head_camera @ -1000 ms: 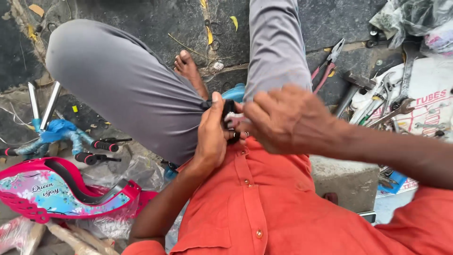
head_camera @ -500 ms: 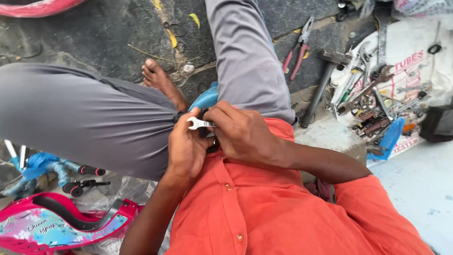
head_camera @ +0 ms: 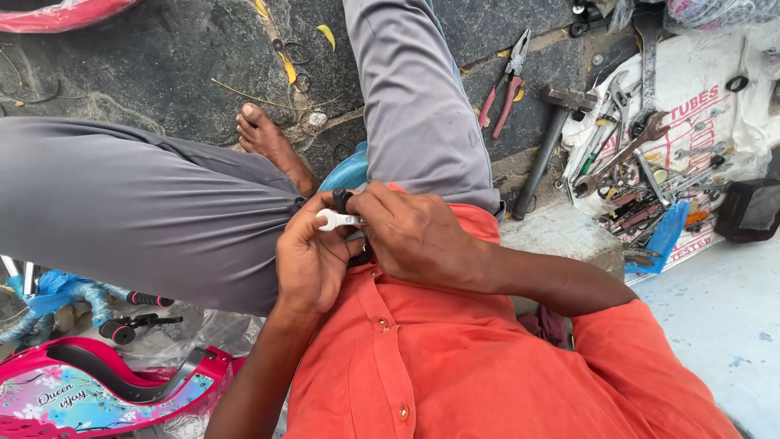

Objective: Assembling and adjusting a bicycle brake caliper component using small tools.

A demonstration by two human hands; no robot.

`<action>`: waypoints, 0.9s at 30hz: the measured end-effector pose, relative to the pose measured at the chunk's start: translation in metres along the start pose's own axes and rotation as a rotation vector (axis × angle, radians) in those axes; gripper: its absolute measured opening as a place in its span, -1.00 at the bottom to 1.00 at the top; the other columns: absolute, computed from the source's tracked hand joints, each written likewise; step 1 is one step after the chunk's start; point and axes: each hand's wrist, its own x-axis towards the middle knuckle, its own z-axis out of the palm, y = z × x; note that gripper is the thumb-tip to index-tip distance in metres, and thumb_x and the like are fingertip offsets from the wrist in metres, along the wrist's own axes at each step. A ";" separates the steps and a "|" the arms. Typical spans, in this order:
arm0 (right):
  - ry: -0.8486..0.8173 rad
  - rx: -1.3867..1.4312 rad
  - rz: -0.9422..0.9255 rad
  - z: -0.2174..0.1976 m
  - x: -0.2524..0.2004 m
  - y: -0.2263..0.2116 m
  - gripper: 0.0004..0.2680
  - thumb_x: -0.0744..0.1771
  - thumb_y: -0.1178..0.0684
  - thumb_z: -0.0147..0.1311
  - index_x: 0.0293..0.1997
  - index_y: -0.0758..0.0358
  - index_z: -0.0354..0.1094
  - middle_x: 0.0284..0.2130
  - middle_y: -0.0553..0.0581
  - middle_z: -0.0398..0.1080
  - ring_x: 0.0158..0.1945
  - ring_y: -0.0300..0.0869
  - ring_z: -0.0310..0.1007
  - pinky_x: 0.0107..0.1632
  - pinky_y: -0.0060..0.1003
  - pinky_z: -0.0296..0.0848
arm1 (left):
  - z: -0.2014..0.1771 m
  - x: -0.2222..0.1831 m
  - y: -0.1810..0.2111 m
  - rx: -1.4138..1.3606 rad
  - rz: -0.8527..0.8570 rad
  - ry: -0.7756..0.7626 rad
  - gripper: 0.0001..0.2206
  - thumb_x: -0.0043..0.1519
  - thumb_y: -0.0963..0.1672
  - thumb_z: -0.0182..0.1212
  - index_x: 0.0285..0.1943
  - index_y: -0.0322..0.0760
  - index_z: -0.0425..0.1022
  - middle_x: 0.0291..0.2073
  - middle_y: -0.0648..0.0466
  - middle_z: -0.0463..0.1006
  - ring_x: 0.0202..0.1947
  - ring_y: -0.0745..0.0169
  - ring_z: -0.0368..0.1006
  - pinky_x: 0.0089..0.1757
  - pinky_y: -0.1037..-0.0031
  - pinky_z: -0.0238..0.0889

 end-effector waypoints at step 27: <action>0.010 0.571 0.173 -0.005 0.000 0.019 -0.78 0.31 0.34 0.20 0.04 0.36 0.38 -0.19 0.13 0.42 -0.39 -0.30 0.41 -0.39 -0.39 0.37 | 0.013 -0.004 -0.010 0.064 0.037 -0.003 -0.48 0.50 0.08 -0.26 0.27 -0.45 0.36 -0.15 -0.10 0.54 -0.28 0.19 0.54 -0.21 0.37 0.47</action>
